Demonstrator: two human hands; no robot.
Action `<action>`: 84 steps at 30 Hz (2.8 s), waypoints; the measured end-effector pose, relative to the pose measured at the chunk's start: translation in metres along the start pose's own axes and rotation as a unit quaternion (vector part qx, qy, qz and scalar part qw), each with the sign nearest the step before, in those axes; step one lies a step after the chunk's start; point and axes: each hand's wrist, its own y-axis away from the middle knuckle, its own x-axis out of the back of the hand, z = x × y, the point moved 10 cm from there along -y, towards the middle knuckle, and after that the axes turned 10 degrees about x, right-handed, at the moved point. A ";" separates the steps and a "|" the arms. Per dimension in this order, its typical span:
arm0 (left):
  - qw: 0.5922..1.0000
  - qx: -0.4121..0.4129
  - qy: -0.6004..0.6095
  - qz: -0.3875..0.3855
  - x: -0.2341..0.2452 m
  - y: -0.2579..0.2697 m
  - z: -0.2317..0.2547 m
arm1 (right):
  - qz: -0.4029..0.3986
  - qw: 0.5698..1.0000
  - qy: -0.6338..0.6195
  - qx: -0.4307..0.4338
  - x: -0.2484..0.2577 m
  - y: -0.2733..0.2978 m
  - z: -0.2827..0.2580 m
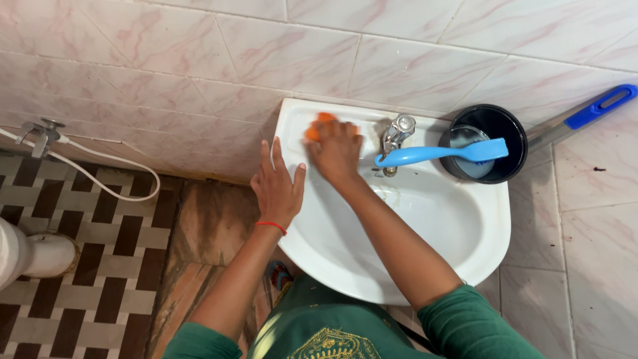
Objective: The person scrubs the inside of a white bathroom sink with an orange cloth, focusing on the basin and drain area. They then wipe the faucet and surrounding surfaces, and finally use a blue scrub brush to clean the sink basin.
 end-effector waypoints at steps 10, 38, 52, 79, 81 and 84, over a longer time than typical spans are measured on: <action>0.984 -0.083 -0.155 0.020 -0.016 0.005 0.015 | 0.044 0.998 0.037 -0.003 -0.006 0.002 0.026; 0.990 -0.116 -0.037 0.065 -0.003 0.007 0.016 | -0.007 0.995 -0.057 0.086 -0.039 -0.036 -0.018; 0.992 -0.100 -0.062 0.045 -0.006 0.004 0.018 | 0.008 0.990 -0.010 0.141 -0.024 -0.048 -0.041; 0.991 -0.097 -0.067 0.059 -0.006 0.000 0.014 | 0.052 0.997 -0.025 0.059 -0.044 -0.052 -0.012; 0.992 -0.092 -0.075 0.054 -0.010 0.001 0.012 | 0.016 0.995 -0.047 0.084 -0.039 -0.043 -0.015; 0.990 -0.108 -0.062 0.062 -0.010 0.004 0.013 | -0.057 0.991 -0.074 0.092 -0.040 -0.022 -0.020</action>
